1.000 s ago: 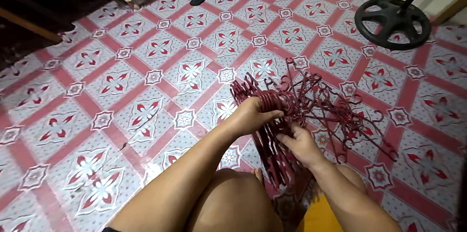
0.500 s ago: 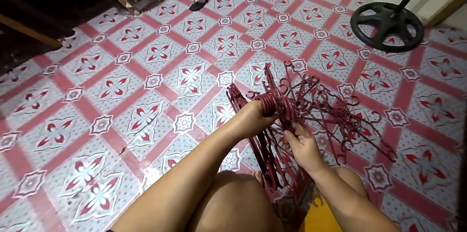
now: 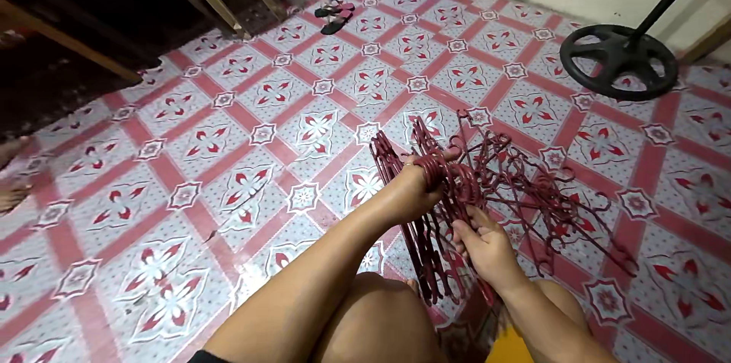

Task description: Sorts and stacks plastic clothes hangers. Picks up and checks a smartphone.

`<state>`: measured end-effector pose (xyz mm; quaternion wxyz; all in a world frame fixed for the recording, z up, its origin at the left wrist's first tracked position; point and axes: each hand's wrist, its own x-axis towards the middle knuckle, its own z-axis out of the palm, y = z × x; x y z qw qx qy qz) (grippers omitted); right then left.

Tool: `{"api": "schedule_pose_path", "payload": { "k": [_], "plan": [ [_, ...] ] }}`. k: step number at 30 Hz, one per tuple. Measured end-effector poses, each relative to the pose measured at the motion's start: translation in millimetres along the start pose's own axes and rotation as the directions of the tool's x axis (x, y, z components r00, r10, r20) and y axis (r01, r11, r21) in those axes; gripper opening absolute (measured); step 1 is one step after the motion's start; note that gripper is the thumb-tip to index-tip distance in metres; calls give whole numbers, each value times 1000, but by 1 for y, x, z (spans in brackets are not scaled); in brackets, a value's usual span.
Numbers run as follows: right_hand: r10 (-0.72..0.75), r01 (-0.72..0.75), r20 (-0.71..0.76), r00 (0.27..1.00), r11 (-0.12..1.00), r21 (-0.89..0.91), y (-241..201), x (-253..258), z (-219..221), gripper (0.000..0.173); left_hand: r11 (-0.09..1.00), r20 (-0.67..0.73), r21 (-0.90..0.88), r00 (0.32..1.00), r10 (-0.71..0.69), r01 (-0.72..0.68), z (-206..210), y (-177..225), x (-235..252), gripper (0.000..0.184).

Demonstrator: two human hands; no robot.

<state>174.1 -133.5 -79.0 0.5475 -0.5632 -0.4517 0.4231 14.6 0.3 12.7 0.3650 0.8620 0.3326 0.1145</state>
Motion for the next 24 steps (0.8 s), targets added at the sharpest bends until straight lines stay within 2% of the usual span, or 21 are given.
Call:
{"api": "schedule_pose_path", "payload": {
  "k": [6, 11, 15, 17, 21, 24],
  "plan": [
    [-12, 13, 21, 1000, 999, -46, -15, -6, -9, 28, 990, -32, 125, 997, 73, -69, 3, -7, -1, 27],
    [-24, 22, -22, 999, 997, -78, -20, -1, -8, 26, 987, -50, 82, 988, 146, -141, 3, -3, 0, 29],
    [-81, 80, 3, 997, 977, -197, -22, -8, -3, 33, 989, -92, 121, 991, 98, -87, 7, -6, 3, 45],
    [-94, 93, 1, 996, 980, -175, -24, -10, 0, 33, 983, -117, 182, 992, 43, -21, 8, -9, 4, 53],
    [-13, 11, -45, 999, 998, -55, -28, -3, -1, 32, 989, -131, 140, 991, -37, 55, 7, -8, 3, 56],
    [24, -29, -83, 996, 998, -60, -21, 9, -14, 34, 999, -163, 28, 986, -13, 18, 7, -9, -2, 45]
  ]
}}
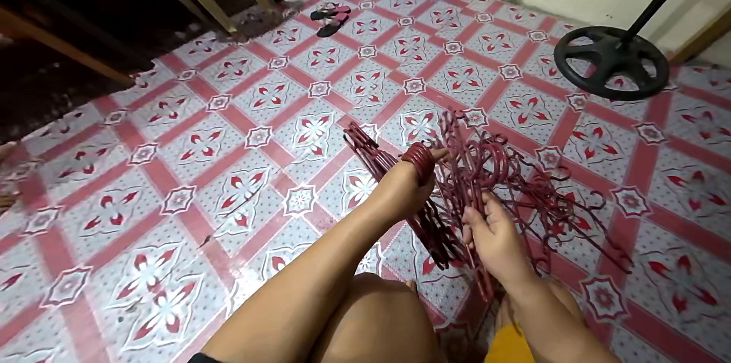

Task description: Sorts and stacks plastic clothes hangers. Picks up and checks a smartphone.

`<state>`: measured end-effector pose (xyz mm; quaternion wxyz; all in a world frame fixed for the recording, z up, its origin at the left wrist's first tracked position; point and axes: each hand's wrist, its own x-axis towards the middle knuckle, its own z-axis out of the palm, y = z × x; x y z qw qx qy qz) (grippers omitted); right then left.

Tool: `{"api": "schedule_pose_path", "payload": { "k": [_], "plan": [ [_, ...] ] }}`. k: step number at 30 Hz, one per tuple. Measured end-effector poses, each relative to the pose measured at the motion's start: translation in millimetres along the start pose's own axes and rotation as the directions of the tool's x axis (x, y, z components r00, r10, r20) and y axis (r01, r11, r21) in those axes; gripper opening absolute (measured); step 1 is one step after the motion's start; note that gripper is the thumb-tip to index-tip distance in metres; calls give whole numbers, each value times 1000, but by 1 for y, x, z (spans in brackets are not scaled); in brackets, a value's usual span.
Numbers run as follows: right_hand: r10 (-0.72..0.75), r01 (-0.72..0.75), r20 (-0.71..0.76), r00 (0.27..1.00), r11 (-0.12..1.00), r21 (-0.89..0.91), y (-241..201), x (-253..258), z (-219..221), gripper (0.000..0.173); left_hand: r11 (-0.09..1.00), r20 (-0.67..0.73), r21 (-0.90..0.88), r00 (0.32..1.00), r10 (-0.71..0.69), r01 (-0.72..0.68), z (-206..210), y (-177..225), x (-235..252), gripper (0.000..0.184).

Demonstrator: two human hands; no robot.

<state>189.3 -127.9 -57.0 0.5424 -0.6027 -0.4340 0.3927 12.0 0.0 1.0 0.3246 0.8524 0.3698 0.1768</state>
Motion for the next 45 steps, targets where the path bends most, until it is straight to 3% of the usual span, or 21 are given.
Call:
{"api": "schedule_pose_path", "payload": {
  "k": [3, 5, 10, 14, 16, 18, 20, 22, 24, 25, 27, 30, 34, 36, 37, 39, 40, 42, 45],
  "plan": [
    [-10, 12, 43, 999, 999, -50, 1, 8, -6, 31, 973, 86, -132, 975, 204, -191, -2, 9, -1, 36],
    [-14, 26, 110, 994, 994, -107, -3, 8, 1, 33, 957, 102, -151, 959, 265, -248, 1, 12, 0, 32],
    [7, 45, 175, 985, 955, -295, 20, 12, 14, 34, 949, 172, -294, 970, 169, -113, 2, 11, -2, 27],
    [203, -172, 168, 965, 968, -183, 51, 20, 1, 37, 940, 155, -319, 972, 179, -122, 1, 4, -4, 25],
    [299, -277, 48, 953, 925, -259, 100, 36, -23, 42, 916, 98, -370, 973, 207, -157, -1, -3, -5, 23],
    [288, -334, -172, 942, 843, -422, 183, 53, -68, 45, 876, 42, -466, 986, 162, -124, -3, -10, -5, 23],
    [285, -494, -436, 854, 708, -505, 266, 58, -124, 44, 820, -18, -564, 994, 105, -96, -4, -15, -6, 31],
    [304, -680, -632, 713, 521, -517, 321, 51, -173, 63, 785, -57, -613, 996, 69, -89, -7, -21, -7, 58],
    [362, -786, -700, 615, 356, -506, 362, 36, -204, 84, 762, -81, -643, 996, 25, -71, -8, -26, -8, 77],
    [391, -798, -696, 603, 321, -511, 380, 27, -212, 88, 744, -62, -666, 998, 19, -56, -10, -30, -9, 92],
    [407, -780, -667, 623, 257, -571, 417, 11, -217, 79, 700, -7, -713, 999, 47, -38, -13, -36, -9, 111],
    [408, -754, -652, 639, 165, -636, 435, 9, -211, 64, 687, 92, -726, 988, 125, -19, -15, -42, -12, 106],
    [353, -779, -698, 623, 204, -592, 427, 20, -208, 65, 675, 200, -737, 967, 159, 41, -21, -38, -10, 106],
    [302, -801, -743, 598, 264, -537, 405, 27, -206, 67, 685, 242, -726, 953, 183, 53, -27, -34, -8, 94],
    [278, -795, -748, 603, 289, -533, 393, 29, -203, 63, 688, 249, -724, 950, 187, 54, -28, -33, -8, 80],
    [239, -741, -710, 662, 348, -574, 375, 32, -192, 49, 703, 257, -708, 951, 172, 64, -29, -34, -9, 53],
    [234, -689, -660, 714, 402, -603, 365, 34, -181, 44, 710, 254, -701, 955, 155, 71, -29, -35, -9, 52],
    [240, -542, -501, 831, 550, -635, 339, 42, -148, 43, 737, 284, -670, 947, 149, 85, -30, -39, -11, 82],
    [261, -399, -311, 914, 724, -563, 277, 71, -79, 41, 763, 300, -636, 948, 107, 115, -32, -37, -12, 87]
  ]
}}
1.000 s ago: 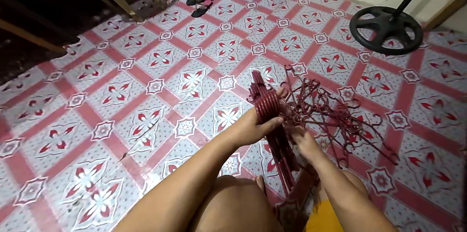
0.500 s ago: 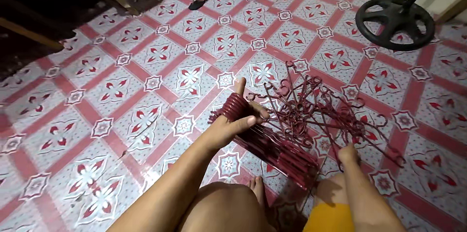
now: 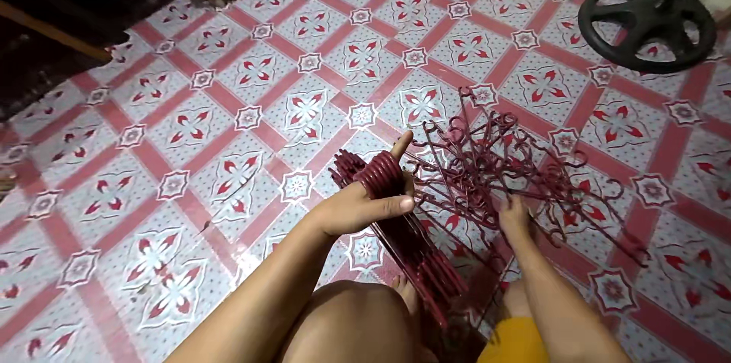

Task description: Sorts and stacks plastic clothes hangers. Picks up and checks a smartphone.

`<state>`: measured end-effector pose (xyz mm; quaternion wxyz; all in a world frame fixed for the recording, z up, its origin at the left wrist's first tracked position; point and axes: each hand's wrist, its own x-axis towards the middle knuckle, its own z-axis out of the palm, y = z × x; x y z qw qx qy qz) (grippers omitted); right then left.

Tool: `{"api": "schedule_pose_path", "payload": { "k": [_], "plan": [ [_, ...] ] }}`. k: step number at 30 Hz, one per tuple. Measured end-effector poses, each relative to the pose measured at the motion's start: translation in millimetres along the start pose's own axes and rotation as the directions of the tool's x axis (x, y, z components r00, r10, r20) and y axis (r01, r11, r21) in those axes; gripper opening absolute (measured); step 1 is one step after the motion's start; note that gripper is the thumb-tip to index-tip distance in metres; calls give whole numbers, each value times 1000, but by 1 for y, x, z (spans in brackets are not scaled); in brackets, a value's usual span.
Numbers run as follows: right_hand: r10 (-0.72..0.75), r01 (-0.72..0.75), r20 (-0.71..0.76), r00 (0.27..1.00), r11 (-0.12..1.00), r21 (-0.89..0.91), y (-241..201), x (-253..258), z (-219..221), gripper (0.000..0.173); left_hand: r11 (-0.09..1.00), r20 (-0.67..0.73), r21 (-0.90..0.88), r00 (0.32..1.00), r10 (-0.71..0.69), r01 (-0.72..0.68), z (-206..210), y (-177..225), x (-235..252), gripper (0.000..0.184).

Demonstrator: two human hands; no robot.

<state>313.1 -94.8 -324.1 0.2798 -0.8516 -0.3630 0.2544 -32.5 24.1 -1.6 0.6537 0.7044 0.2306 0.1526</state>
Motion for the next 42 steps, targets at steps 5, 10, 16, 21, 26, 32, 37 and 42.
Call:
{"api": "schedule_pose_path", "payload": {
  "k": [5, 10, 16, 21, 26, 32, 37, 42],
  "plan": [
    [-22, 9, 107, 994, 992, 124, -91, 26, 50, 38, 998, 0, 38, 999, -50, 50, 0, 11, -3, 59],
    [83, -71, 111, 990, 991, -114, -93, 45, 96, 61, 994, -16, 32, 994, -107, 108, -10, 1, -15, 50],
    [124, -50, 138, 983, 895, -444, -66, 43, 107, 47, 992, -19, 30, 992, -124, 125, -17, -10, -17, 64],
    [141, -66, 199, 970, 937, -343, -60, 50, 73, 42, 994, -14, 17, 994, -104, 104, -14, -7, -6, 48],
    [22, 53, 291, 956, 967, -248, -38, 40, 35, 38, 996, 13, 19, 996, -83, 83, -3, 4, 2, 49],
    [-88, 169, 384, 919, 968, -184, 16, 3, 4, 38, 995, 33, 47, 996, -85, 84, 10, 17, -4, 45],
    [-155, 161, 181, 971, 987, -22, 16, -18, -13, 33, 991, 32, 119, 997, -73, 69, 20, 24, -4, 41],
    [-285, 259, 99, 953, 942, 214, -32, -43, -43, 28, 975, -22, 127, 983, -180, 181, 34, 20, 4, 70]
  ]
}}
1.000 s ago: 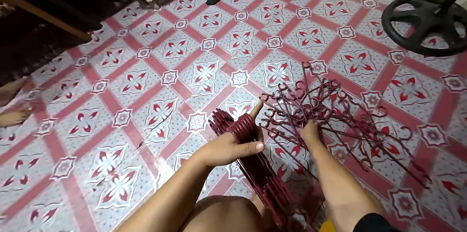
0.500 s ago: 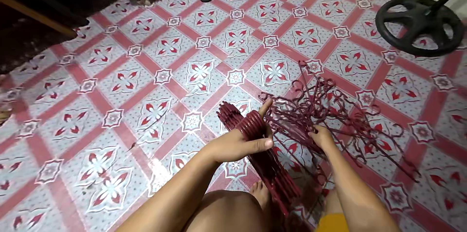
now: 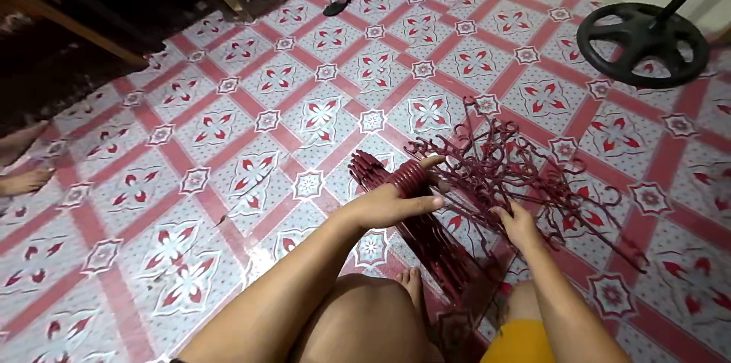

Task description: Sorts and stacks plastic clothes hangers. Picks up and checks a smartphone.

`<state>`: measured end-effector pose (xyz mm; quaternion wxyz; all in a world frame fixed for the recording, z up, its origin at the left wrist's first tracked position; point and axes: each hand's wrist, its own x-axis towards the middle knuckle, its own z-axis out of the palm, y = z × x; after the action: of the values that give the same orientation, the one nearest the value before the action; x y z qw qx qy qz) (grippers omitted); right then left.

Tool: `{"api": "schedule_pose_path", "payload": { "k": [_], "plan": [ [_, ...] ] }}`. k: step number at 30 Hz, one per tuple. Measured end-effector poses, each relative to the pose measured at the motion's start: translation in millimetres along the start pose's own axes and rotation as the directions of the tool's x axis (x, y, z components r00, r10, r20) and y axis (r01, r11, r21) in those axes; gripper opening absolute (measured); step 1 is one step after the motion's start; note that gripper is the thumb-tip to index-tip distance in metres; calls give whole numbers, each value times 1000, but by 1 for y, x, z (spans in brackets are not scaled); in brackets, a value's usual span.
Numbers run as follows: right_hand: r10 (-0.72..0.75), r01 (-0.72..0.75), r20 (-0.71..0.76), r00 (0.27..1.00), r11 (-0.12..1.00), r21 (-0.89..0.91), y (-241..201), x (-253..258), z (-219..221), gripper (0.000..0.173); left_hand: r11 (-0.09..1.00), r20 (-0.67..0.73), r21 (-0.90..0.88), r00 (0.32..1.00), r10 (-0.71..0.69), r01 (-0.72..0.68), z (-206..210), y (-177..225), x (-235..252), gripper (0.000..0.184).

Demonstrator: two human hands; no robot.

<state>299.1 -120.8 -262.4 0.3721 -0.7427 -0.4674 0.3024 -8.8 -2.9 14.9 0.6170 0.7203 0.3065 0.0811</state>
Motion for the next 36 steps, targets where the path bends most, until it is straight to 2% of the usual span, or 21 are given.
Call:
{"api": "schedule_pose_path", "payload": {
  "k": [3, 5, 10, 13, 16, 18, 19, 22, 24, 28, 30, 32, 33, 34, 35, 36],
  "plan": [
    [-50, 49, 15, 999, 997, 59, -38, -7, -8, 34, 999, -21, -2, 999, -37, 37, 9, 4, 8, 58],
    [-91, 89, 34, 995, 995, 32, -61, -15, -11, 41, 998, -21, 39, 999, -45, 45, 17, 10, 13, 53],
    [-122, 136, 72, 990, 963, -232, -128, -40, -2, 40, 993, 52, 108, 998, -45, 39, 32, 16, 29, 63],
    [-84, 129, 153, 985, 940, -316, -152, -50, 7, 44, 988, 67, 146, 996, -62, 52, 37, 21, 34, 57],
    [-33, 59, 180, 983, 988, -145, -155, -44, 4, 48, 994, 27, 101, 999, -33, 30, 36, 18, 31, 49],
    [7, -8, 118, 993, 1000, 4, -140, -35, -2, 57, 998, -13, 57, 1000, 18, -18, 31, 11, 26, 42],
    [5, -8, 54, 999, 999, 44, -130, -30, -4, 57, 998, -29, 40, 999, 46, -45, 28, 5, 23, 43],
    [-56, 63, -106, 993, 996, 58, -116, -22, -15, 44, 995, -95, 14, 990, 102, -101, 23, -6, 17, 51],
    [-125, 135, -141, 982, 989, 64, -124, -26, -19, 41, 992, -130, 34, 984, 125, -121, 21, -8, 15, 58],
    [-281, 278, 2, 960, 953, 121, -147, -42, -14, 40, 980, -130, 71, 973, 192, -184, 15, -12, 14, 85],
    [-316, 300, 96, 944, 942, 153, -148, -46, -9, 37, 972, -142, 86, 963, 230, -220, 12, -16, 11, 80],
    [-317, 269, 183, 931, 931, 245, -147, -48, -3, 35, 976, -105, 79, 972, 210, -203, 5, -18, 9, 81],
    [-286, 210, 243, 927, 932, 295, -145, -48, 0, 39, 981, -100, 60, 976, 191, -186, 3, -19, 7, 72],
    [-229, 124, 312, 922, 939, 322, -139, -46, 4, 44, 988, -113, 52, 982, 153, -148, 1, -19, 6, 53],
    [-147, 30, 366, 919, 951, 306, -131, -42, 11, 48, 994, -112, 59, 989, 93, -87, -1, -19, 4, 40],
    [-56, -35, 394, 918, 975, 218, -113, -33, 22, 47, 997, -110, 66, 993, 35, -28, -5, -18, 3, 36]
  ]
}}
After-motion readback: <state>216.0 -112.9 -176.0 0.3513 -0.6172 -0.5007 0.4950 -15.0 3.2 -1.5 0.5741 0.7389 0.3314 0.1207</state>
